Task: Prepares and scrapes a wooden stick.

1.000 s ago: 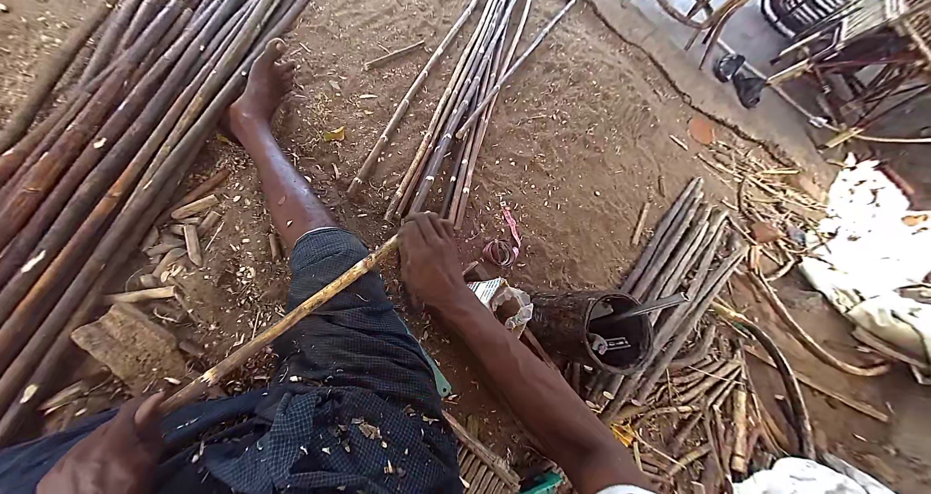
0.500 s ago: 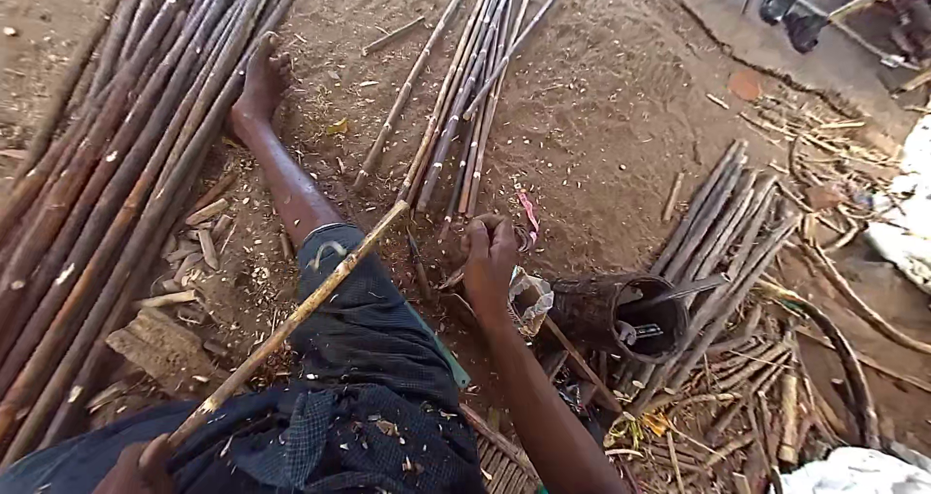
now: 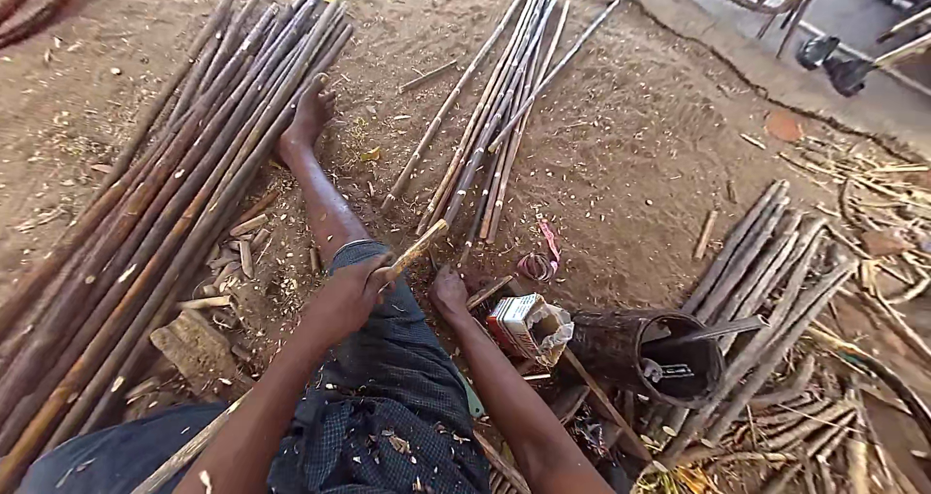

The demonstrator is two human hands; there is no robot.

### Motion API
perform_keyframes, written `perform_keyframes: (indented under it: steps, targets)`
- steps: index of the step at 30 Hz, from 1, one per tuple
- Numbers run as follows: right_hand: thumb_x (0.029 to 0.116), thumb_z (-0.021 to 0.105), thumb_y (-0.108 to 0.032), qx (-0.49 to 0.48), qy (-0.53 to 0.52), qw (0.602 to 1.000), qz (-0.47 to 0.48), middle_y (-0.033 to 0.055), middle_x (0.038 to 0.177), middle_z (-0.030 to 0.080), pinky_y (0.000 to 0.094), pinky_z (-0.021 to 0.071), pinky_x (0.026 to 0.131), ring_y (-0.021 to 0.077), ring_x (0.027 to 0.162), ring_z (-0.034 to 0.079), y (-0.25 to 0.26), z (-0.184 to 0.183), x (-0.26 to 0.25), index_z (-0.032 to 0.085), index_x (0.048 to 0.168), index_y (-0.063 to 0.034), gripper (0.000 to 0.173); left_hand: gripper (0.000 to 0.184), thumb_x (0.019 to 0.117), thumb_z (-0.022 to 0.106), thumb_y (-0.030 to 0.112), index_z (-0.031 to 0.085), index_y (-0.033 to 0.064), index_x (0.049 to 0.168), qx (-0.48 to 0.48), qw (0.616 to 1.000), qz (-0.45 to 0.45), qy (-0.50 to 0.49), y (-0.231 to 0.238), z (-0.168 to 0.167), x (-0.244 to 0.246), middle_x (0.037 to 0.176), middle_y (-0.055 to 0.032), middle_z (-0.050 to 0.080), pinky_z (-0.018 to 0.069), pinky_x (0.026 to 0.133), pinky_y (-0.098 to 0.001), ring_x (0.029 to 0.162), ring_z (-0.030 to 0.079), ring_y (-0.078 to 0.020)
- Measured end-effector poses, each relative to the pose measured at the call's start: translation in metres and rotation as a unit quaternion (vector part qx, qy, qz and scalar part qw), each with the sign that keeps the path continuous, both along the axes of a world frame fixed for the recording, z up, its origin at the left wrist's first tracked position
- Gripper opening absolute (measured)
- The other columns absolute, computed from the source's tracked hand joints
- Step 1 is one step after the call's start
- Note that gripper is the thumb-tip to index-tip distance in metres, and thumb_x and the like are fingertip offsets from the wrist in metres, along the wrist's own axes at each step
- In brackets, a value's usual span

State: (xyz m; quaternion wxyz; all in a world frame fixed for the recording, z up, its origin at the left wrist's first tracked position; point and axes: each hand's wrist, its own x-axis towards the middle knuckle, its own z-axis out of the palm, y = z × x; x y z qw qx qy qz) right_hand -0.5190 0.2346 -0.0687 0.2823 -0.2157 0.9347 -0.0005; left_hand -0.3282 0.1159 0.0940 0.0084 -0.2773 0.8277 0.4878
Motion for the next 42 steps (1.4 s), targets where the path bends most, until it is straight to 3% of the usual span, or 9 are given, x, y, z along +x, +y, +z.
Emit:
perform_keyframes:
  steps: [5, 10, 14, 20, 26, 30, 35, 38, 42]
  targets:
    - [0.0934, 0.067, -0.029, -0.114, -0.022, 0.987, -0.106, 0.0258, 0.117, 0.067, 0.0576, 0.0548, 0.090, 0.0408, 0.109, 0.067, 0.010, 0.013, -0.008, 0.057, 0.127, 0.0029, 0.047, 0.026, 0.1084, 0.052, 0.028, 0.061, 0.0088, 0.123, 0.161, 0.985, 0.002, -0.061, 0.010, -0.001, -0.036, 0.090, -0.0073, 0.068, 0.0567, 0.060, -0.0308, 0.066, 0.065, -0.0167]
    - [0.1047, 0.047, -0.022, -0.353, -0.076, 0.906, -0.221, 0.0182, 0.101, 0.066, 0.0532, 0.0596, 0.067, 0.0316, 0.077, 0.069, 0.041, 0.068, -0.011, 0.045, 0.141, -0.0057, 0.040, 0.037, 0.1002, 0.067, 0.034, 0.058, 0.0110, 0.128, 0.117, 0.991, 0.045, -0.036, 0.014, -0.031, -0.028, 0.091, -0.0042, 0.071, 0.0559, 0.065, -0.0359, 0.070, 0.066, -0.0157]
    - [0.1040, 0.053, -0.016, -0.412, -0.019, 0.910, -0.047, 0.0118, 0.110, 0.070, 0.0470, 0.0570, 0.067, 0.0226, 0.073, 0.065, 0.086, 0.110, 0.010, 0.050, 0.153, -0.0206, 0.049, 0.058, 0.0886, 0.081, 0.038, 0.058, 0.0129, 0.136, 0.150, 0.985, 0.074, -0.035, 0.014, -0.040, -0.034, 0.094, -0.0066, 0.072, 0.0559, 0.070, -0.0410, 0.075, 0.066, -0.0189]
    - [0.1015, 0.063, -0.017, -0.459, 0.020, 0.884, 0.084, 0.0028, 0.104, 0.072, 0.0368, 0.0595, 0.067, 0.0134, 0.079, 0.068, 0.095, 0.115, 0.067, 0.067, 0.139, -0.0241, 0.038, 0.068, 0.0791, 0.090, 0.033, 0.054, 0.0151, 0.135, 0.144, 0.985, 0.086, -0.044, 0.017, -0.038, -0.039, 0.095, -0.0074, 0.072, 0.0575, 0.077, -0.0490, 0.082, 0.069, -0.0225]
    - [0.0998, 0.067, -0.017, -0.487, -0.004, 0.869, 0.086, 0.0015, 0.102, 0.073, 0.0335, 0.0585, 0.065, 0.0112, 0.078, 0.068, 0.087, 0.104, 0.072, 0.073, 0.131, -0.0200, 0.031, 0.061, 0.0847, 0.085, 0.031, 0.055, 0.0137, 0.135, 0.146, 0.986, 0.071, -0.030, 0.017, -0.043, -0.033, 0.099, -0.0051, 0.073, 0.0576, 0.082, -0.0477, 0.088, 0.070, -0.0203]
    - [0.1008, 0.066, -0.018, -0.482, 0.035, 0.872, 0.082, 0.0019, 0.104, 0.073, 0.0362, 0.0585, 0.065, 0.0126, 0.079, 0.069, 0.086, 0.102, 0.071, 0.073, 0.129, -0.0199, 0.030, 0.037, 0.0892, 0.077, 0.048, 0.071, 0.0153, 0.104, 0.033, 0.996, 0.051, -0.064, 0.024, -0.040, -0.036, 0.081, -0.0043, 0.067, 0.0528, 0.069, -0.0506, 0.074, 0.064, -0.0216]
    - [0.1024, 0.064, -0.020, -0.482, 0.064, 0.872, 0.051, 0.0036, 0.106, 0.073, 0.0398, 0.0587, 0.065, 0.0168, 0.080, 0.069, 0.078, 0.105, 0.071, 0.071, 0.132, -0.0193, 0.030, 0.056, 0.0891, 0.062, 0.070, 0.063, 0.0152, 0.081, -0.082, 0.983, 0.081, -0.145, 0.035, -0.033, -0.045, 0.068, -0.0064, 0.058, 0.0487, 0.059, -0.0529, 0.067, 0.061, -0.0277]
    - [0.1004, 0.059, -0.018, -0.462, 0.100, 0.878, -0.077, 0.0083, 0.102, 0.076, 0.0491, 0.0598, 0.072, 0.0220, 0.082, 0.072, 0.066, 0.095, 0.025, 0.075, 0.124, -0.0135, 0.028, 0.063, 0.0910, 0.052, 0.076, 0.060, 0.0149, 0.076, -0.113, 0.976, 0.077, -0.171, 0.043, -0.028, -0.042, 0.066, -0.0077, 0.057, 0.0480, 0.056, -0.0527, 0.065, 0.061, -0.0293]
    - [0.1028, 0.059, -0.021, -0.490, 0.085, 0.835, -0.234, 0.0143, 0.101, 0.071, 0.0432, 0.0568, 0.072, 0.0215, 0.077, 0.066, 0.089, 0.103, -0.085, 0.062, 0.139, -0.0053, 0.039, 0.058, 0.0934, 0.052, 0.071, 0.061, 0.0161, 0.079, -0.098, 0.980, 0.035, -0.171, 0.043, -0.030, -0.016, 0.064, -0.0050, 0.056, 0.0478, 0.056, -0.0502, 0.062, 0.059, -0.0257]
